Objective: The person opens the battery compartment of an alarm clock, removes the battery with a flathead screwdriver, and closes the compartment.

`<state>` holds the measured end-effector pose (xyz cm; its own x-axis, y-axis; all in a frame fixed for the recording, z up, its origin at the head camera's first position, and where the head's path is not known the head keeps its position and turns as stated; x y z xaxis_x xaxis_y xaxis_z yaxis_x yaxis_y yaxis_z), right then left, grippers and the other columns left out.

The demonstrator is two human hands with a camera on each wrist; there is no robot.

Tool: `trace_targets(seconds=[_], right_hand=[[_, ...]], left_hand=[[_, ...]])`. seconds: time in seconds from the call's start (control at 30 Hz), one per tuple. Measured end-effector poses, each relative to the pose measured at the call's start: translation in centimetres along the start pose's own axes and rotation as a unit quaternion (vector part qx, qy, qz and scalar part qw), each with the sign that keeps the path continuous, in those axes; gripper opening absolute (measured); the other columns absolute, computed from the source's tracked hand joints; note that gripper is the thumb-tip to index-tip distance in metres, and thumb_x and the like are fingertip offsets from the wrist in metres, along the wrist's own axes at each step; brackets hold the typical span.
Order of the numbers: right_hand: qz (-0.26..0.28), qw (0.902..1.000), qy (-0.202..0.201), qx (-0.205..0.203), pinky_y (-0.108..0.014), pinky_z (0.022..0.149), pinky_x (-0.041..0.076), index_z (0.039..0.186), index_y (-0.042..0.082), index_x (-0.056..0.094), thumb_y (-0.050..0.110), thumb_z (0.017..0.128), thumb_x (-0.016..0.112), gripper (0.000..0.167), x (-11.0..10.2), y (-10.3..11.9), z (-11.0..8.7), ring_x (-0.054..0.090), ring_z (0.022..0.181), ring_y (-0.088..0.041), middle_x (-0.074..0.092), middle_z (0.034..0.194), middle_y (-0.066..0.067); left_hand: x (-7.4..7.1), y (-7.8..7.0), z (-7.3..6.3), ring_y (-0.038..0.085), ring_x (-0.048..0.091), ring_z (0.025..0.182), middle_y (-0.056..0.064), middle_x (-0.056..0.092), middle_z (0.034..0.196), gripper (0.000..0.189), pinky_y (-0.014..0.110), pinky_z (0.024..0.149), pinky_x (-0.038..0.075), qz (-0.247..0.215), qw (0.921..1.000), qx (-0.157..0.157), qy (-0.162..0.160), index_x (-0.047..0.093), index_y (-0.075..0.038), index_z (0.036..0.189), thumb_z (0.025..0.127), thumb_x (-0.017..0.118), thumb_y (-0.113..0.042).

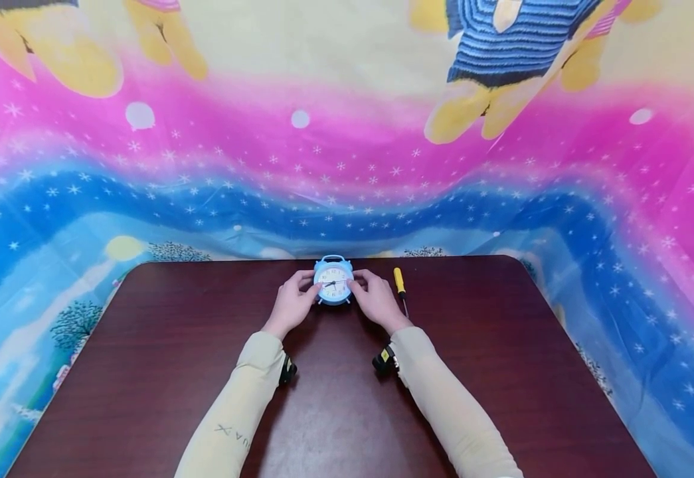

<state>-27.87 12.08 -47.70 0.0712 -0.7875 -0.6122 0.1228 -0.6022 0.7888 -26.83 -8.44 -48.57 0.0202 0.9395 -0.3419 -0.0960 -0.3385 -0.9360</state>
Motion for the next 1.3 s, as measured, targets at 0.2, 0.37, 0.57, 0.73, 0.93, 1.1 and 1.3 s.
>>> trace_targets(seconds=[0.2, 0.37, 0.57, 0.73, 0.93, 1.1, 1.3], right_hand=[[0.007, 1.0, 0.002, 0.002, -0.041, 0.095, 0.052, 0.138, 0.011, 0.062, 0.036, 0.105, 0.059, 0.042, 0.04, -0.33, -0.09, 0.064, 0.106, -0.02, 0.069, 0.119, -0.006], [0.013, 0.9999, 0.007, 0.002, -0.041, 0.095, 0.052, 0.137, 0.011, 0.062, 0.036, 0.104, 0.06, 0.042, 0.09, -0.55, -0.16, 0.065, 0.105, -0.02, 0.069, 0.117, -0.006], [0.017, 0.9998, 0.014, 0.0, -0.039, 0.095, 0.052, 0.136, 0.01, 0.062, 0.037, 0.104, 0.06, 0.042, 0.07, -0.53, -0.17, 0.065, 0.105, -0.019, 0.069, 0.117, -0.006], [0.029, 0.9995, 0.016, 0.001, -0.04, 0.094, 0.052, 0.131, 0.01, 0.06, 0.037, 0.104, 0.06, 0.038, -0.09, -0.52, -0.3, 0.064, 0.105, -0.02, 0.067, 0.116, -0.006], [0.05, 0.9985, 0.021, 0.01, -0.043, 0.094, 0.052, 0.136, 0.01, 0.052, 0.038, 0.103, 0.063, 0.045, -0.38, -0.69, -0.42, 0.063, 0.106, -0.022, 0.066, 0.115, -0.007], [0.049, 0.9981, 0.037, 0.006, -0.042, 0.095, 0.052, 0.147, 0.01, 0.052, 0.037, 0.103, 0.062, 0.053, -0.5, -0.87, -0.35, 0.064, 0.107, -0.021, 0.067, 0.116, -0.007], [0.052, 0.9973, 0.051, 0.003, -0.042, 0.098, 0.051, 0.144, 0.008, 0.057, 0.034, 0.103, 0.063, 0.049, -0.65, -0.84, -0.42, 0.063, 0.112, -0.022, 0.067, 0.123, -0.007]], left_hand=[[0.0, 0.16, -0.01, 0.025, 0.074, 0.087, 0.021, 0.067, 0.126, 0.038, 0.037, 0.08, 0.06, -0.01, 0.9999, -0.001, -0.005, 0.061, -0.001, 0.135, 0.1, 0.068, -0.014], [-0.12, 0.02, -0.1, 0.027, 0.073, 0.094, 0.022, 0.069, 0.121, 0.04, 0.037, 0.083, 0.059, -0.015, 0.9998, -0.011, -0.005, 0.061, 0.001, 0.135, 0.098, 0.069, -0.014], [-0.38, 0.13, 0.01, 0.029, 0.071, 0.104, 0.022, 0.069, 0.121, 0.05, 0.039, 0.089, 0.057, 0.001, 0.9998, -0.017, 0.012, 0.055, 0.005, 0.142, 0.099, 0.069, -0.017], [-0.54, 0.2, 0.02, 0.026, 0.071, 0.1, 0.021, 0.067, 0.125, 0.057, 0.038, 0.089, 0.056, 0.01, 0.9989, -0.021, 0.042, 0.046, 0.008, 0.148, 0.101, 0.066, -0.018], [-0.64, 0.29, 0.03, 0.025, 0.072, 0.091, 0.021, 0.064, 0.129, 0.058, 0.035, 0.083, 0.058, -0.005, 0.9977, -0.021, 0.065, 0.044, 0.006, 0.15, 0.101, 0.066, -0.015], [-0.72, 0.16, 0.03, 0.027, 0.073, 0.091, 0.023, 0.062, 0.131, 0.057, 0.036, 0.083, 0.059, -0.012, 0.997, -0.017, 0.075, 0.045, 0.006, 0.15, 0.1, 0.066, -0.012], [-0.89, 0.15, 0.07, 0.025, 0.073, 0.092, 0.021, 0.064, 0.127, 0.057, 0.036, 0.084, 0.058, -0.008, 0.9968, -0.011, 0.079, 0.048, 0.007, 0.147, 0.098, 0.069, -0.011]])
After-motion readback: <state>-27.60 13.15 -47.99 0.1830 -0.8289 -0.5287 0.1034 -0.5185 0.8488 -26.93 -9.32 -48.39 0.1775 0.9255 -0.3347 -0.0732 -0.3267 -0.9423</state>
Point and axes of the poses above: each hand's wrist, its own z-axis towards the middle knuckle, its own x-axis out of the palm, y = z × x, the point moved 2 cm from there along z, towards the middle knuckle
